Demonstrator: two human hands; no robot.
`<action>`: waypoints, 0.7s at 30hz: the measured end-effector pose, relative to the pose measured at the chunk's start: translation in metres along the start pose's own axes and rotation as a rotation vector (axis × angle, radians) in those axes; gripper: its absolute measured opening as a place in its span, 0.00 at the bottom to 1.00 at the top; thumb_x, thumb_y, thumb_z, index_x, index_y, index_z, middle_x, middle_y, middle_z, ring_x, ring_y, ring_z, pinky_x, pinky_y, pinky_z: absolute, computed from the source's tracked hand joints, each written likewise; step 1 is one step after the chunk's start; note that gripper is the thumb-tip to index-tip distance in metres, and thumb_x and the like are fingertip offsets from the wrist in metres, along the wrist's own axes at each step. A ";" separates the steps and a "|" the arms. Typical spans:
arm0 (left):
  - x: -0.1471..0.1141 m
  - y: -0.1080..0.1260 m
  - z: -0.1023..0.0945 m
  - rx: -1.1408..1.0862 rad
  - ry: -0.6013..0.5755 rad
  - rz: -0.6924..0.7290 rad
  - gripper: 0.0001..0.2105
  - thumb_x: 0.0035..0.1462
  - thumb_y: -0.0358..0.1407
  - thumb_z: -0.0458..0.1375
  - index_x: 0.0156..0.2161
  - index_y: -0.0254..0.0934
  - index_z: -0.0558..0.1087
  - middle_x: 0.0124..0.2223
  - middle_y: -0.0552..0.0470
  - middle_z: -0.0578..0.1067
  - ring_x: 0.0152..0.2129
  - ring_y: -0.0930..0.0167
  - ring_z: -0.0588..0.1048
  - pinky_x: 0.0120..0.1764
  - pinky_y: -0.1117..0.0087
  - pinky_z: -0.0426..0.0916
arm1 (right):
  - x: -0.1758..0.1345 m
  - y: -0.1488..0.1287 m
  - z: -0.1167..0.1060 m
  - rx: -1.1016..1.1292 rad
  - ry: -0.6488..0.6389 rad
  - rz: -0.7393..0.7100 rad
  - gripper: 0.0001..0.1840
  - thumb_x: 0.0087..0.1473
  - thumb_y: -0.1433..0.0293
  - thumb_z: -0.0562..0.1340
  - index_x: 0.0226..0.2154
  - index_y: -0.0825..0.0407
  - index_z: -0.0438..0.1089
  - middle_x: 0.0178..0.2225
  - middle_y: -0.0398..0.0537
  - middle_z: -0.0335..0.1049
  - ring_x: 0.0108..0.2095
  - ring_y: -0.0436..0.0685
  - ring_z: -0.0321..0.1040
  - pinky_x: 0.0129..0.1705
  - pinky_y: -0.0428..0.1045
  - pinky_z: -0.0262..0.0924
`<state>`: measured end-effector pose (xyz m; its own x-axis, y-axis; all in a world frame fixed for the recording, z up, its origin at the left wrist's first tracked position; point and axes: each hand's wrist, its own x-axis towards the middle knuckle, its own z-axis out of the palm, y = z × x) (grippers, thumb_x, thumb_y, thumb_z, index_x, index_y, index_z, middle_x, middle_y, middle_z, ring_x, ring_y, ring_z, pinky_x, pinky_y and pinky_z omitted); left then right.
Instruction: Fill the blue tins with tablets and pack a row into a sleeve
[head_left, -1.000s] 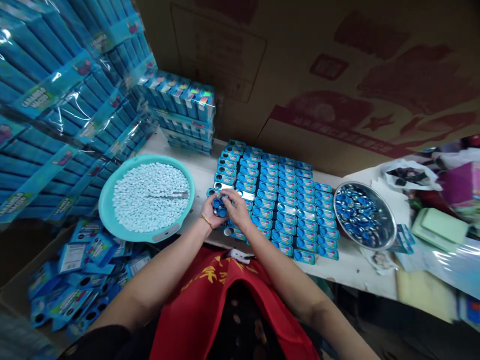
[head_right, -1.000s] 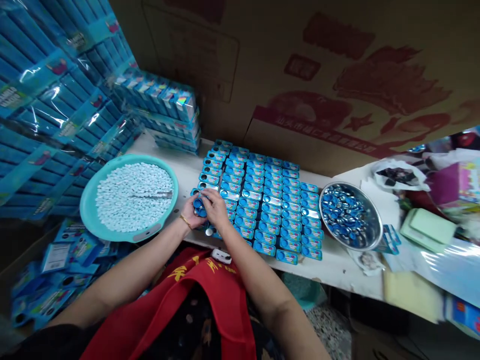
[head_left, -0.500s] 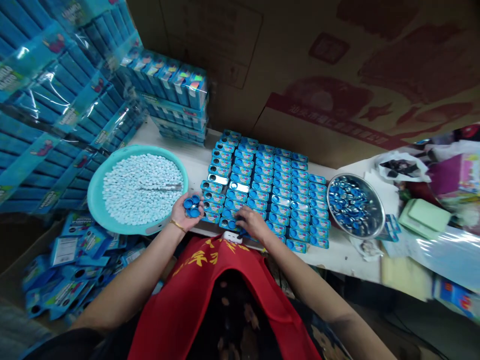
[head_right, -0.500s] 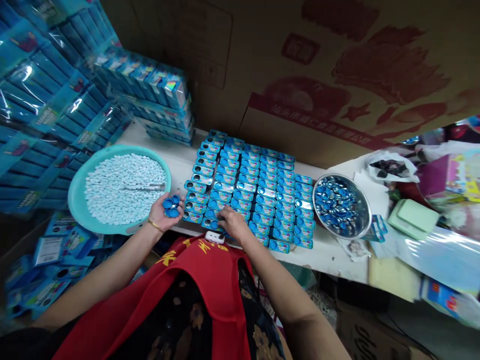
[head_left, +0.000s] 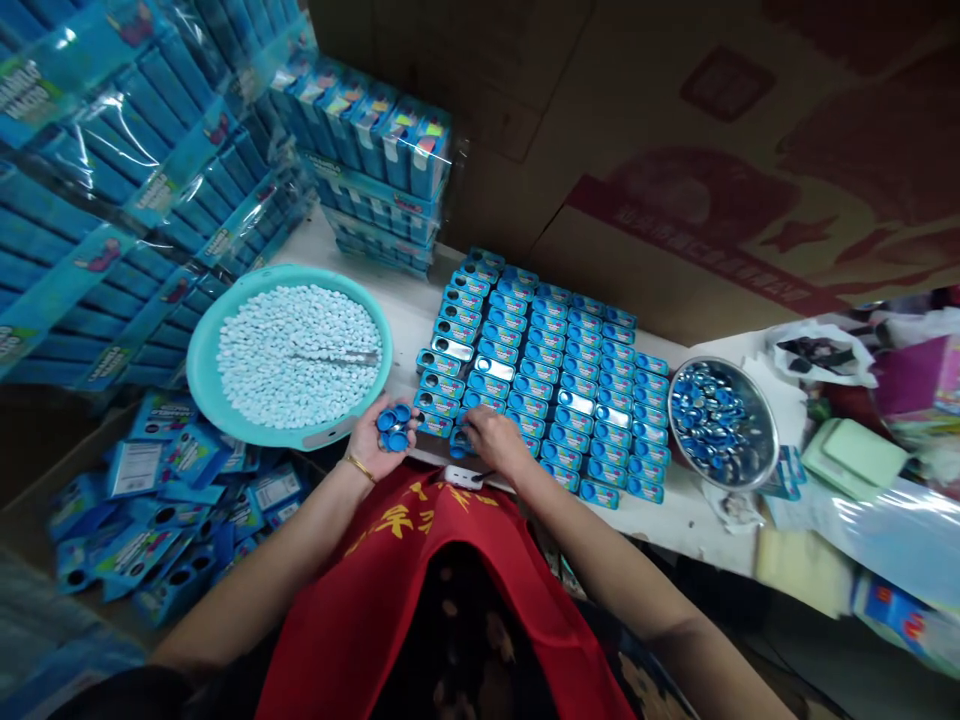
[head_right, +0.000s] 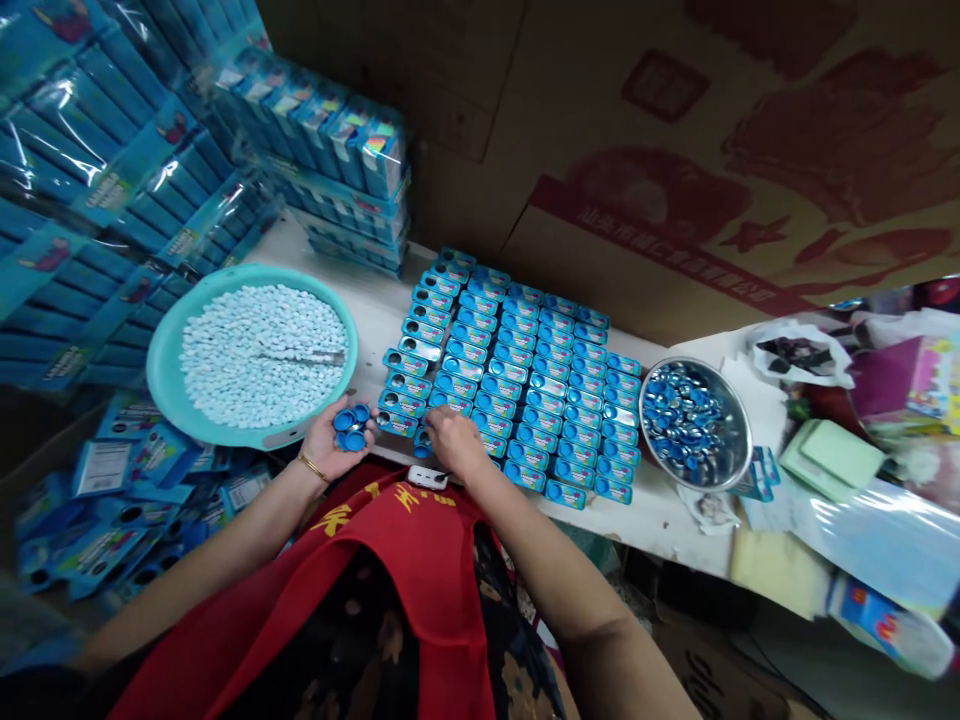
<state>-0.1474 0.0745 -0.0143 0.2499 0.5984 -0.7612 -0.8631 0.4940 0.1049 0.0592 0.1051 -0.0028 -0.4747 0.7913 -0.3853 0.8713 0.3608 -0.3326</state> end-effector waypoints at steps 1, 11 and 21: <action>-0.003 0.000 -0.002 -0.006 0.009 0.000 0.10 0.52 0.37 0.51 0.34 0.34 0.71 0.31 0.46 0.72 0.22 0.74 0.70 0.22 0.73 0.66 | 0.000 -0.003 0.000 -0.004 -0.025 -0.017 0.11 0.54 0.66 0.52 0.40 0.48 0.64 0.40 0.46 0.64 0.38 0.52 0.63 0.34 0.44 0.53; -0.011 0.005 -0.021 0.011 0.036 -0.006 0.11 0.53 0.37 0.50 0.34 0.33 0.70 0.31 0.45 0.72 0.20 0.73 0.69 0.20 0.73 0.65 | -0.011 -0.001 0.013 0.105 -0.283 -0.049 0.10 0.50 0.71 0.55 0.34 0.47 0.70 0.36 0.43 0.69 0.37 0.51 0.65 0.36 0.44 0.55; -0.015 -0.009 -0.047 0.039 0.105 -0.096 0.10 0.52 0.36 0.50 0.34 0.32 0.70 0.30 0.45 0.72 0.20 0.73 0.69 0.19 0.73 0.64 | -0.038 -0.020 0.026 0.019 -0.418 -0.067 0.16 0.51 0.75 0.52 0.42 0.53 0.68 0.45 0.55 0.65 0.44 0.57 0.63 0.44 0.50 0.55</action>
<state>-0.1641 0.0312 -0.0336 0.2812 0.4794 -0.8313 -0.8193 0.5711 0.0522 0.0563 0.0548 -0.0038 -0.5429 0.4968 -0.6771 0.8364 0.3921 -0.3829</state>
